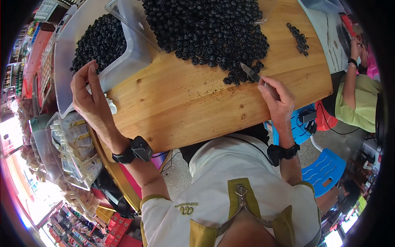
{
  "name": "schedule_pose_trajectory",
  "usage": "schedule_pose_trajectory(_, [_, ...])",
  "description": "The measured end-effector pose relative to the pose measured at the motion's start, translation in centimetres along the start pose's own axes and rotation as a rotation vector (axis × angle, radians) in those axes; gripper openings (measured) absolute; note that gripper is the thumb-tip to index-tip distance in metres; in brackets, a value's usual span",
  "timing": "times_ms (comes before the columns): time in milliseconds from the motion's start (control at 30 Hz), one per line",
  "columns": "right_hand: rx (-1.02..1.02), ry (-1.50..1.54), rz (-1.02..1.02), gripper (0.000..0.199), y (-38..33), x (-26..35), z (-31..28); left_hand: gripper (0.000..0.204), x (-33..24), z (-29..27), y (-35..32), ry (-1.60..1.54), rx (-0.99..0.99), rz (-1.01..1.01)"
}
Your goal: The person picks up black plastic components one at a time, trims them with a knife, and sets them aside on the table. After trimming several pieces, they gather the finished components and place them into a plastic bin.
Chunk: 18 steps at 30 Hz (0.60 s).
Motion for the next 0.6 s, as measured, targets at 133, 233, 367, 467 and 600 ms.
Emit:
schedule_pose_trajectory(133, [-0.003,-0.010,-0.012,0.021,-0.2,-0.3,0.1,0.010,-0.8,-0.7,-0.4,-0.081,0.002,0.084])
schedule_pose_trajectory(233, [-0.002,-0.041,0.005,0.022,-0.1,-0.4,0.0,0.011,-2.2,-1.9,-1.6,-0.128,-0.002,0.125])
schedule_pose_trajectory(367, [-0.006,-0.070,0.023,0.023,0.0,-0.4,0.0,0.013,-3.4,-3.9,-3.9,-0.247,0.001,0.067])
schedule_pose_trajectory(467, [-0.006,-0.065,0.021,0.023,0.0,-0.2,0.0,0.015,-3.9,-4.0,-5.2,-0.241,0.058,-0.020])
schedule_pose_trajectory(600, [-0.011,-0.016,0.057,0.024,-0.2,-0.5,-0.1,0.016,-5.5,-1.6,-7.7,-0.262,0.176,-0.115])
Point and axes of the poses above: each hand's wrist, its own y-axis towards the middle knuckle, its own z-axis out of the palm, x = y × z, the point moved 5 cm from there along y, towards the middle knuckle, and after that the axes turned 12 degrees about -z, right-handed, at the moved point
